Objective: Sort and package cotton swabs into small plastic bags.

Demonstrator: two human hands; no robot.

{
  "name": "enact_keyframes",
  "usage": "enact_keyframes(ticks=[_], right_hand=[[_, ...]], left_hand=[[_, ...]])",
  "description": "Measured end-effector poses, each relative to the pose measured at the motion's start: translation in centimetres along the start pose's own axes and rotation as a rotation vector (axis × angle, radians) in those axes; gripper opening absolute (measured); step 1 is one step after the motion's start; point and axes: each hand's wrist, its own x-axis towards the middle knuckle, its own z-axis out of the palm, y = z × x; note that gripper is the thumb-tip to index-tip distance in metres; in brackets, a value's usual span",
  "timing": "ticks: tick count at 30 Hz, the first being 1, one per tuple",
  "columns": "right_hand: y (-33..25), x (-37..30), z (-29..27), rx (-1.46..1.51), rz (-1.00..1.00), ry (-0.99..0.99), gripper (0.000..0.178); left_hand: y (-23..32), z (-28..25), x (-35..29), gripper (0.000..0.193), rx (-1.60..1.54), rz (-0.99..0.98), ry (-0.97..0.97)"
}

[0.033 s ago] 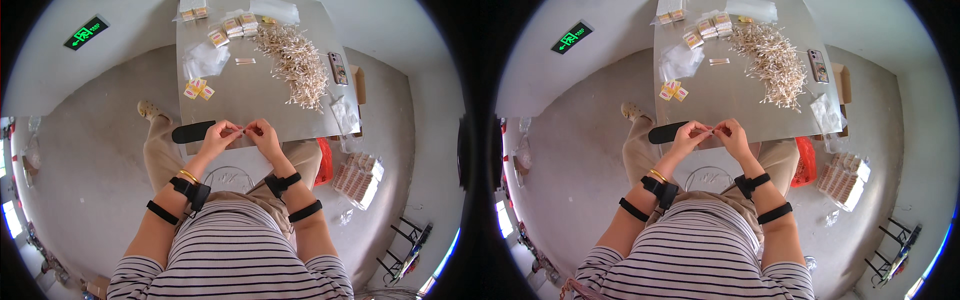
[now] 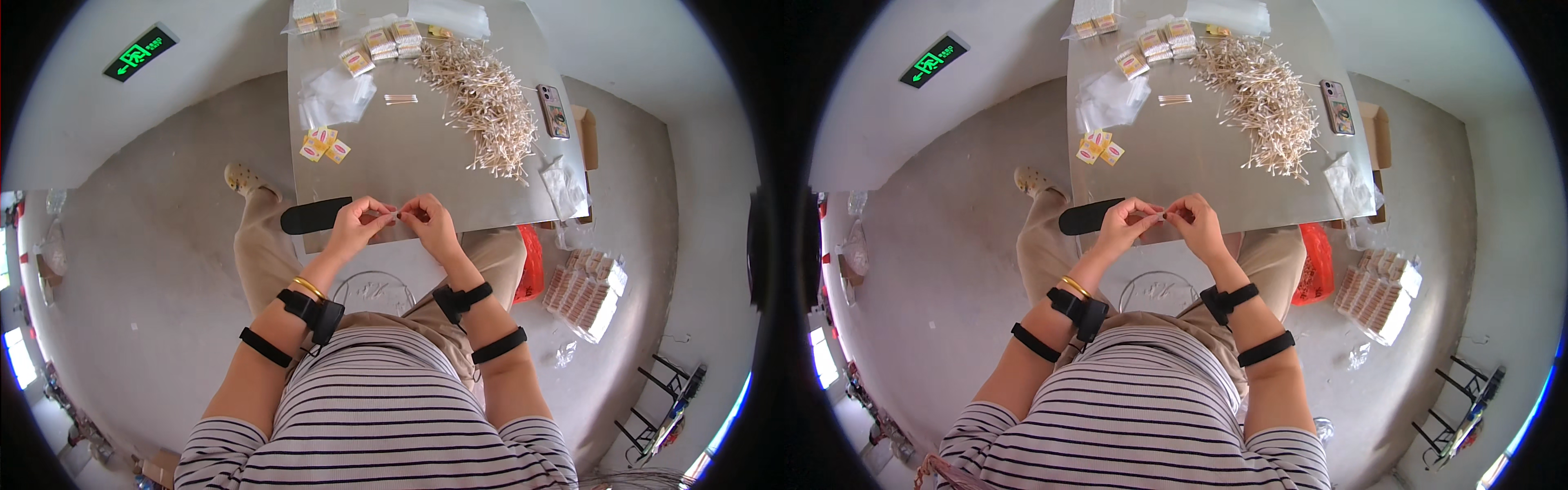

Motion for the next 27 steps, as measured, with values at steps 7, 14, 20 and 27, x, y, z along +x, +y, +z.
enact_keyframes(ticks=[7,14,20,27], right_hand=[[1.9,-0.3,0.1,0.021,0.128,-0.043,0.013],[3.7,-0.3,-0.3,0.239,0.272,-0.122,0.016],[4.1,-0.2,-1.4,0.363,0.361,-0.234,0.017],[3.5,1.0,-1.4,0.197,0.315,-0.274,0.018]], left_hand=[[-1.9,-0.5,0.1,0.018,0.037,-0.018,-0.01],[-1.8,-1.1,0.5,0.023,-0.037,-0.128,-0.082],[-2.0,-1.2,1.5,0.024,-0.049,-0.225,-0.169],[-1.6,-1.3,2.3,0.026,-0.068,-0.227,-0.213]])
